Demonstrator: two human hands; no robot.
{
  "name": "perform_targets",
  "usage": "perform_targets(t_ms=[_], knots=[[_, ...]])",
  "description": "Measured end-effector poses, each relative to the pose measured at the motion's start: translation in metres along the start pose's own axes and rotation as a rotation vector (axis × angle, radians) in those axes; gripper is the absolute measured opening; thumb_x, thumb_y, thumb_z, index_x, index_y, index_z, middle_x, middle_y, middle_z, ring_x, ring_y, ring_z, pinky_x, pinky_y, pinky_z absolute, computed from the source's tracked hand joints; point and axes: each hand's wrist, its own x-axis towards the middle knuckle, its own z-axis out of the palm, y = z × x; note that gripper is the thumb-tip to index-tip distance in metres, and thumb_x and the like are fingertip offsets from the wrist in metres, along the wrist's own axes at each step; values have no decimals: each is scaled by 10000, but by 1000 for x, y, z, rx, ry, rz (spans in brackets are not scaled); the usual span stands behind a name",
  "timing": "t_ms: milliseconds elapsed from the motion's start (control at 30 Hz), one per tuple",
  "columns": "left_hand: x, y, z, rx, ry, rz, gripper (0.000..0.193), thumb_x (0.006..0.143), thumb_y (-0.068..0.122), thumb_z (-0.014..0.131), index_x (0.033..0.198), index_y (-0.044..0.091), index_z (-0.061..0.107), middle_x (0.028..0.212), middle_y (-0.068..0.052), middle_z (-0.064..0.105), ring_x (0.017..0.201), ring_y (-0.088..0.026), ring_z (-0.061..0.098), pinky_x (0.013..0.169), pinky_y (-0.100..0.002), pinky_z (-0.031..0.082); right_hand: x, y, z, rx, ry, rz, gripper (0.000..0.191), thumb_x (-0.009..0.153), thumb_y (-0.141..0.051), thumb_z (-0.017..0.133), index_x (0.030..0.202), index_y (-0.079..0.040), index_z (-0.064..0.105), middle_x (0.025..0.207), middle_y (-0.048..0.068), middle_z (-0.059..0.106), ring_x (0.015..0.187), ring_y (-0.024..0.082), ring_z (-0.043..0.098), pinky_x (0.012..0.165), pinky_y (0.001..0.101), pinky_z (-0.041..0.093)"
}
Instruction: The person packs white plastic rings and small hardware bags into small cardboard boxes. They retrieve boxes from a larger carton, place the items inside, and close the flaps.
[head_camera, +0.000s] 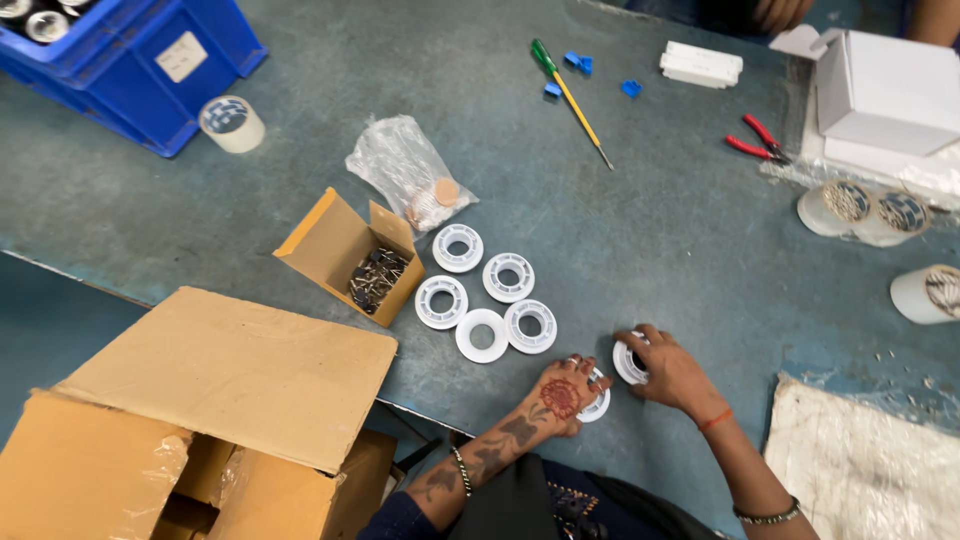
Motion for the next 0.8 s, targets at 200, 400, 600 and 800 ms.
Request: perform_targets(t_ms=[200,400,600,800], knots=[[-14,-21,-18,-43,145,-22,870,664,338,850,1452,167,523,1493,-224,438,1330,-392,485,1062,-463,451,35,-8,-13,75,142,-113,889,569,-168,887,1387,-200,538,1343,151,579,1188,369,604,987,436,521],[-8,-123,-89,-68,408,-176,969,675,371,875,1510,172,427,1493,-212,416,1287,-406,494,1071,-451,443,106,-30,-25,121,199,-191,885,572,-209,913,1369,-152,534,1345,147,583,1199,375,596,991,446,507],[32,-211,-174,33,376,-222,867,660,122,854,1441,179,484,1386,-146,532,1298,-371,527,1099,-420,452,141,-49,-26,96,119,-178,891,595,-231,919,1392,-168,525,1328,124,592,1199,359,599,997,437,511],[68,-232,-190,36,164,-326,912,608,49,873,1419,206,485,1354,-101,558,1272,-330,550,1092,-417,443,152,-58,-25,83,79,-171,930,576,-234,939,1400,-168,514,1348,104,580,1210,351,588,1013,432,502]])
